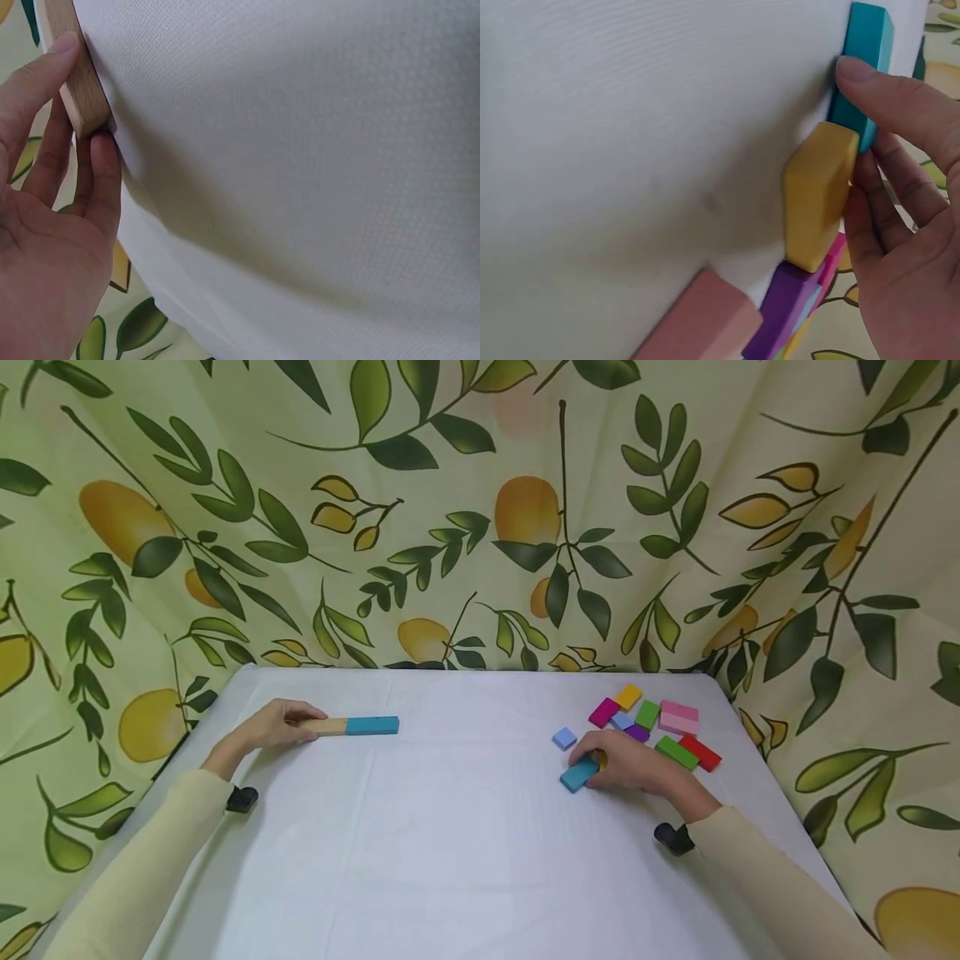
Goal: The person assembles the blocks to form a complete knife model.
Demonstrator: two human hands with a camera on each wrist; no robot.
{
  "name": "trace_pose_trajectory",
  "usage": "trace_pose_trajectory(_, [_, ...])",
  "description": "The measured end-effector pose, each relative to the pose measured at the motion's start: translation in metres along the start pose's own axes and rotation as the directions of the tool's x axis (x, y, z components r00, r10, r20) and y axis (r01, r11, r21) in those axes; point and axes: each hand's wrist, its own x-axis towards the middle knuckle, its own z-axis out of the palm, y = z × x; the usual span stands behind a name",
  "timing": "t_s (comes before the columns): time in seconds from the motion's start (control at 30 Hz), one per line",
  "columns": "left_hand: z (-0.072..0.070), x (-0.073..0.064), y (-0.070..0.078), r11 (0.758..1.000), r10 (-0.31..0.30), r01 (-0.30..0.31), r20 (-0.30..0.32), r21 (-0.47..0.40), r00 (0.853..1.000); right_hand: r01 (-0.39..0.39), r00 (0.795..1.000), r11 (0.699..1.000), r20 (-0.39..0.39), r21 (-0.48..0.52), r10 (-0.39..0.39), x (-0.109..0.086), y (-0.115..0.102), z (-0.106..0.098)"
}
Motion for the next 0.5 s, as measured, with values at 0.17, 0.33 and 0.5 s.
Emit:
trace_pose_trajectory(0.17, [-0.002,0.001,0.001,1.000,0.004,-0.004,0.002,-0.004,1.000,0.056,0.998,0.998,-0.031,-0.026,-0.056,0.004,-0.005,-0.005])
trace_pose_trajectory(0.33, [-0.002,0.001,0.000,1.000,-0.006,0.006,0.007,-0.017,1.000,0.145,0.988,0.989,-0.048,-0.013,-0.145,0.015,-0.007,-0.003])
trace_pose_trajectory(0.5, [0.001,0.001,-0.001,0.999,-0.026,0.026,0.011,-0.025,1.000,0.176,0.982,0.984,-0.077,0.033,-0.173,0.028,-0.011,0.005])
